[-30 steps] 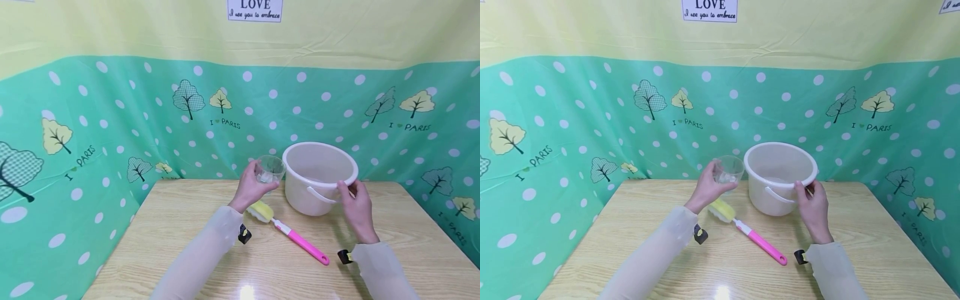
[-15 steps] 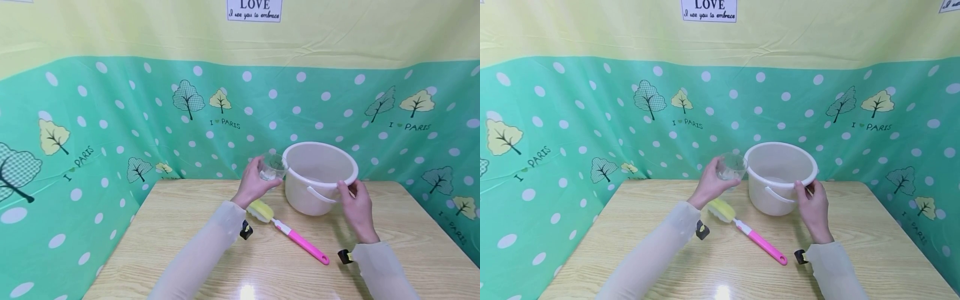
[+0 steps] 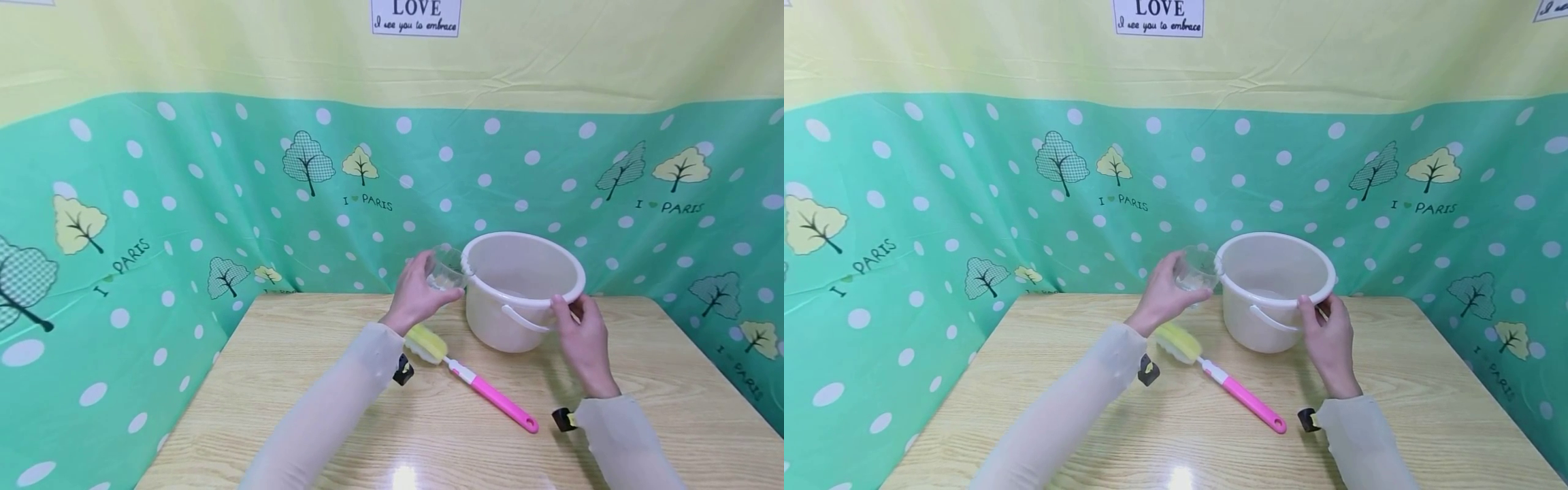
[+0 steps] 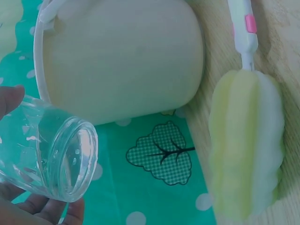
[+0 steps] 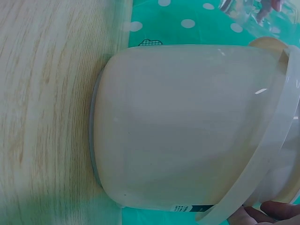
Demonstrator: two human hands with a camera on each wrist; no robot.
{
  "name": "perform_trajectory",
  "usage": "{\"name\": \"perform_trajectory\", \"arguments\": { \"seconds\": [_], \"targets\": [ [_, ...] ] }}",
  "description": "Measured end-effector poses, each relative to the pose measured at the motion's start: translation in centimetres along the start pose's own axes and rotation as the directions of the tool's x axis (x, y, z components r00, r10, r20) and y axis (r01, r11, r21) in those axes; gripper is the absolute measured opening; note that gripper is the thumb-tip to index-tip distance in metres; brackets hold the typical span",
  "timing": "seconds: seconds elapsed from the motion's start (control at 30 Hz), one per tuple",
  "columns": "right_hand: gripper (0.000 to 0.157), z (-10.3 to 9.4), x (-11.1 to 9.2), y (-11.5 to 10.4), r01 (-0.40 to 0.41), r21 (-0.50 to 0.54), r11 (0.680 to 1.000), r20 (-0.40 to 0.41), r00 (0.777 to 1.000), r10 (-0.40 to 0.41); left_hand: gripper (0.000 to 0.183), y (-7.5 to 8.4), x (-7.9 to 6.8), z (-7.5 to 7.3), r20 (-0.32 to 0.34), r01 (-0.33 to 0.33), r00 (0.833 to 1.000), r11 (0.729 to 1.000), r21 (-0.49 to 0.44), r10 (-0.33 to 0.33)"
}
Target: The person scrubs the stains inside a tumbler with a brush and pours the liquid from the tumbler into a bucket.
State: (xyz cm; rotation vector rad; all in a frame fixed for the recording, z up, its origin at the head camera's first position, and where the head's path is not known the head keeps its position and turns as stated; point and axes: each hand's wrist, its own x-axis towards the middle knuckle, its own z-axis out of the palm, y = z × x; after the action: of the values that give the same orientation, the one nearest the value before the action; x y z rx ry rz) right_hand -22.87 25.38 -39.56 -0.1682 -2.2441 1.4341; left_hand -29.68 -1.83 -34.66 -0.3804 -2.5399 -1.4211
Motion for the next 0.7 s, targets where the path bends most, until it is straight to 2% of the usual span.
{"name": "perform_trajectory", "arguments": {
  "seconds": [0.3, 0.7],
  "targets": [
    [0.063, 0.0, -0.1, 0.1, -0.002, 0.005, 1.000, -0.004, 1.000, 0.002, 0.094, 0.4, 0.3, 0.0, -0.021, -0.059, 0.998, 0.995, 0.085, 0.061],
    [0.063, -0.1, 0.0, 0.1, 0.000, 0.001, 1.000, 0.001, 1.000, 0.000, 0.094, 1.1, 0.6, -0.2, 0.008, -0.080, 0.997, 0.985, 0.152, 0.080]
  ]
}}
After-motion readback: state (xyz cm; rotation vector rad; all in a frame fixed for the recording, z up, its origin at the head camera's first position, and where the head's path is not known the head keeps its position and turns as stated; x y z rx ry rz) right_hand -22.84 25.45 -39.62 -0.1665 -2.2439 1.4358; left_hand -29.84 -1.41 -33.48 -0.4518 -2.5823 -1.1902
